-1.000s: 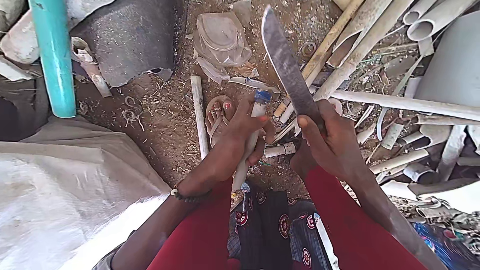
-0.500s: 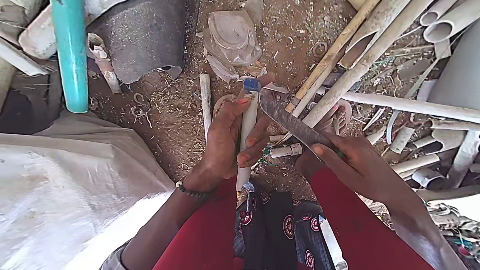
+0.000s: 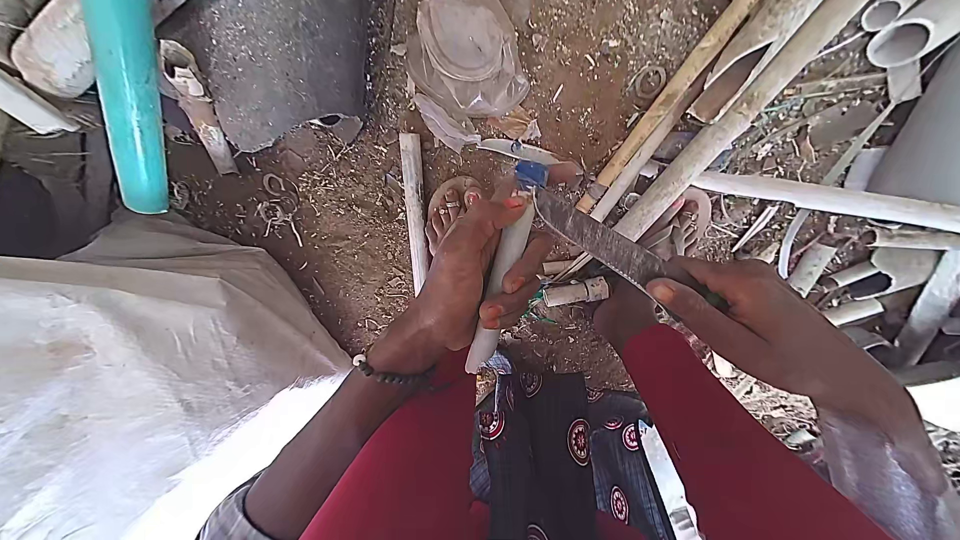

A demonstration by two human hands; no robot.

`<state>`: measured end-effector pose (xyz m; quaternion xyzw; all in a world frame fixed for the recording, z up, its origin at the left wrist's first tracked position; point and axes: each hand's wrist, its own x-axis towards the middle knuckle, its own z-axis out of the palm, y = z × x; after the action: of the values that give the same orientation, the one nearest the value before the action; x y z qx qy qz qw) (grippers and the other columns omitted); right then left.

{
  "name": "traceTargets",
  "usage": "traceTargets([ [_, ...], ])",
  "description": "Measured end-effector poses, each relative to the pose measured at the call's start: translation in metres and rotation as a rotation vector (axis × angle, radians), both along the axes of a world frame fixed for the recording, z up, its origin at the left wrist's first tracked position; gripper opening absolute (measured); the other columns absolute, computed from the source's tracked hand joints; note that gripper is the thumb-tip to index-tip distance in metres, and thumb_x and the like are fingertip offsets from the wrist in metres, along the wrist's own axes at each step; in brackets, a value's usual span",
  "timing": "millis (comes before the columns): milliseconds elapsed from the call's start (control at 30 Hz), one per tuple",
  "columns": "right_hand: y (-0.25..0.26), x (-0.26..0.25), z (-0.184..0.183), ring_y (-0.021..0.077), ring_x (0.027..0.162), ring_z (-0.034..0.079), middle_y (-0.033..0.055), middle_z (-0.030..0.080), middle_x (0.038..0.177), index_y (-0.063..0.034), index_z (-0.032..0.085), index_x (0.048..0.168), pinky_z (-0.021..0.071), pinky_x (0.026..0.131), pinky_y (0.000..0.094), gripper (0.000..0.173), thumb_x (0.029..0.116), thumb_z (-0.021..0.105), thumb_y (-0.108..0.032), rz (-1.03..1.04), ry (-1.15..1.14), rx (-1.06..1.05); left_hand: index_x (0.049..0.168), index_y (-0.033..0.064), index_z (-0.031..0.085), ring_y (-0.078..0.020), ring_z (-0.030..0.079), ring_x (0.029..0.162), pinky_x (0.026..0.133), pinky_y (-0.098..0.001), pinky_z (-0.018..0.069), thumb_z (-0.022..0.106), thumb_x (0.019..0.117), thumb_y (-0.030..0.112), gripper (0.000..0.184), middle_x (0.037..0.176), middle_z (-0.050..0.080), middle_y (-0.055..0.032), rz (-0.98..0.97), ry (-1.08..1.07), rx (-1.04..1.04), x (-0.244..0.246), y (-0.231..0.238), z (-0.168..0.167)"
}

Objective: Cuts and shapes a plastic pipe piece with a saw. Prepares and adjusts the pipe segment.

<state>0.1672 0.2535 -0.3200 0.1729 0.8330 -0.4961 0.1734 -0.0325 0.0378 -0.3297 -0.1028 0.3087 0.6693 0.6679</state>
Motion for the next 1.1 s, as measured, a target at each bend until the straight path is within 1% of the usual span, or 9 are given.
traceTargets([
  [200,0.003,0.004,0.004,-0.0079,0.044,0.036,-0.0159,0.039,0.055,-0.0239,0.054,0.079,0.0278,0.04,0.0144,0.045,0.1052,0.042,-0.058,0.008,-0.022,-0.01,0.141,0.0148,0.049,-0.004,0.04,0.037,0.034,-0.0159,0.0395,0.023,0.1102,0.045,0.05,0.062,0.045,0.001,-0.006,-0.037,0.015,-0.001,0.001,-0.001],
  [333,-0.001,0.003,-0.001,-0.0072,0.044,0.035,-0.0161,0.038,0.054,-0.0235,0.054,0.076,0.0267,0.04,0.015,0.044,0.1051,0.043,-0.055,-0.021,0.029,0.051,0.121,0.0132,0.055,-0.0037,0.041,0.036,0.034,-0.0157,0.0406,0.026,0.111,0.045,0.044,0.06,0.045,0.0017,-0.024,-0.022,-0.02,-0.001,0.002,0.001],
  [467,-0.003,0.004,-0.001,-0.0066,0.044,0.034,-0.0159,0.036,0.053,-0.0235,0.053,0.075,0.0256,0.04,0.0164,0.045,0.1048,0.043,-0.056,-0.024,0.039,0.125,0.12,0.0155,0.053,-0.0029,0.038,0.037,0.034,-0.0144,0.0386,0.027,0.1115,0.044,0.04,0.062,0.043,0.0024,-0.048,0.055,-0.028,-0.001,0.001,-0.001],
  [533,-0.006,0.004,0.002,-0.0027,0.044,0.034,-0.0141,0.034,0.053,-0.022,0.051,0.074,0.0253,0.041,0.0206,0.046,0.1051,0.041,-0.054,-0.013,0.042,0.271,0.133,0.0168,0.053,-0.0022,0.036,0.036,0.032,-0.0141,0.0357,0.03,0.1116,0.042,0.04,0.06,0.04,0.0025,-0.07,0.146,-0.091,0.0,0.003,0.0],
  [700,-0.016,-0.011,0.025,0.0115,0.042,0.036,-0.0031,0.033,0.052,-0.0113,0.049,0.076,0.0243,0.042,0.0304,0.049,0.1078,0.038,-0.047,-0.043,0.083,0.609,0.116,0.0192,0.047,-0.0016,0.035,0.038,0.034,-0.0138,0.0336,0.032,0.1116,0.037,0.024,0.06,0.041,0.0038,-0.348,0.378,-0.098,0.016,0.011,-0.001],
  [800,-0.015,-0.019,0.028,-0.0023,0.047,0.039,-0.0108,0.041,0.058,-0.0157,0.052,0.082,0.0286,0.043,0.0185,0.037,0.1062,0.047,-0.044,-0.192,0.132,0.422,0.127,0.0176,0.051,-0.0021,0.038,0.037,0.034,-0.0143,0.0377,0.029,0.1112,0.044,0.038,0.058,0.04,0.0038,-0.235,0.304,-0.09,0.011,0.012,0.0],
  [900,-0.014,-0.023,0.012,-0.0046,0.054,0.057,-0.0136,0.062,0.076,-0.0188,0.062,0.108,0.0503,0.045,0.0126,0.022,0.0959,0.069,-0.036,-0.446,0.16,-0.101,0.128,0.0139,0.057,-0.0004,0.042,0.038,0.035,-0.0133,0.0401,0.023,0.1106,0.048,0.051,0.056,0.042,0.0054,-0.245,0.124,-0.034,0.007,0.01,0.001],
  [1000,-0.021,-0.031,-0.005,0.0017,0.051,0.055,-0.0063,0.064,0.077,-0.0143,0.067,0.125,0.049,0.042,0.016,0.038,0.0894,0.078,-0.023,-0.502,0.19,-0.504,0.093,0.0142,0.049,0.0023,0.044,0.038,0.035,-0.0108,0.041,0.027,0.1087,0.052,0.047,0.054,0.042,0.0067,-0.406,0.007,0.016,0.01,0.009,0.001],
  [1100,-0.03,-0.035,-0.011,0.001,0.058,0.059,-0.0058,0.07,0.087,-0.0106,0.069,0.124,0.0524,0.048,0.0156,0.04,0.0853,0.079,-0.017,-0.421,0.207,-0.579,0.091,0.014,0.047,0.0027,0.043,0.038,0.035,-0.0104,0.0405,0.029,0.1078,0.054,0.047,0.057,0.042,0.0066,-0.523,-0.09,0.02,0.009,0.009,-0.001],
])
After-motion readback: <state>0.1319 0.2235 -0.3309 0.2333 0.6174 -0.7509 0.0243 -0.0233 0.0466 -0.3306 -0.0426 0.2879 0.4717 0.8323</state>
